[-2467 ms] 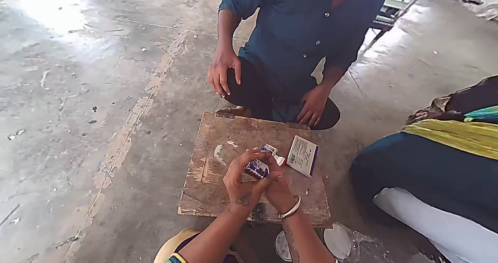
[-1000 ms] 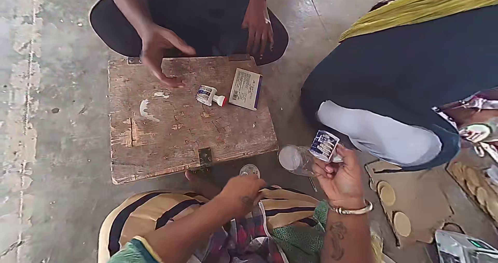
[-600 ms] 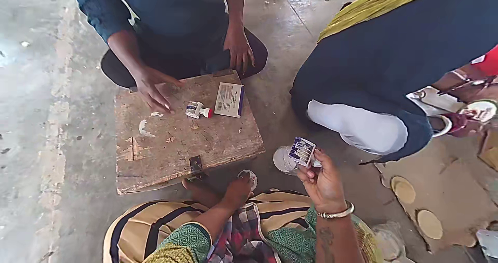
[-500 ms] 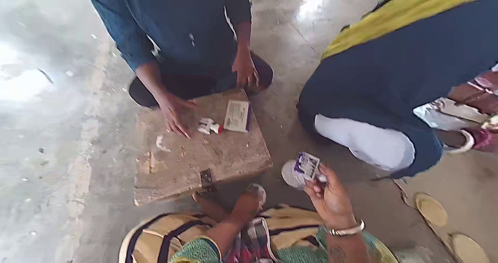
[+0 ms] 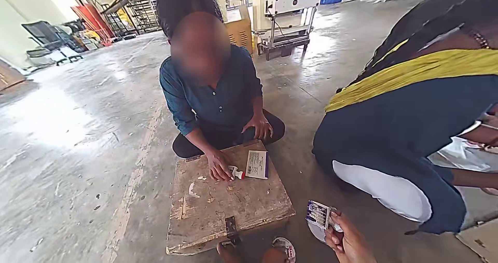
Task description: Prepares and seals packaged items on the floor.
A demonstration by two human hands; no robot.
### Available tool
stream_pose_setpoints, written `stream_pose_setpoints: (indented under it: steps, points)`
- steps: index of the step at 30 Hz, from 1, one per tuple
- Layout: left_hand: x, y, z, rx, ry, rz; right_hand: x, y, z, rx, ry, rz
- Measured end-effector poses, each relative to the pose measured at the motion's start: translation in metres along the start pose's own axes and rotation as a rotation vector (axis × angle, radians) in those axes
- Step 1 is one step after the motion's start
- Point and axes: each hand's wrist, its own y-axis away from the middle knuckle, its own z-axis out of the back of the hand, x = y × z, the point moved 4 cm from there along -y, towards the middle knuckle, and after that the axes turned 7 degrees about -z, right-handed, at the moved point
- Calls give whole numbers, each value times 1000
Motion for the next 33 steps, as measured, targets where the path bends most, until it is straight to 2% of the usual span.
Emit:
stream_pose_setpoints:
  steps: [4, 8, 12, 15, 19, 22, 24, 27, 30, 33]
  points:
    - [13, -3, -6, -24, 94, 51, -3, -3, 0, 4, -2, -9]
    - [-7, 7, 18, 29, 197, 99, -5, -4, 0, 9, 18, -16]
    - [1, 11, 15, -100, 257, 17, -6, -5, 0, -3, 29, -12]
    - [-6, 17, 24, -68, 279, 89, -6, -4, 1, -19, 35, -8]
    - [-43, 41, 76, -92, 279, 63, 0, 1, 3, 8, 16, 27]
    - [-58, 74, 140, -376, 470, 17, 7, 4, -3, 50, 29, 83]
    - [-36, 83, 178, -522, 567, 82, 13, 4, -15, 73, 161, 175]
    - [17, 75, 211, -594, 565, 229, 19, 3, -47, 111, 583, 439]
    - [40, 61, 222, -602, 464, 292, 17, 6, -92, 102, 1125, 645]
    - [44, 55, 220, -597, 435, 306, 2, 0, -134, 136, 1475, 695]
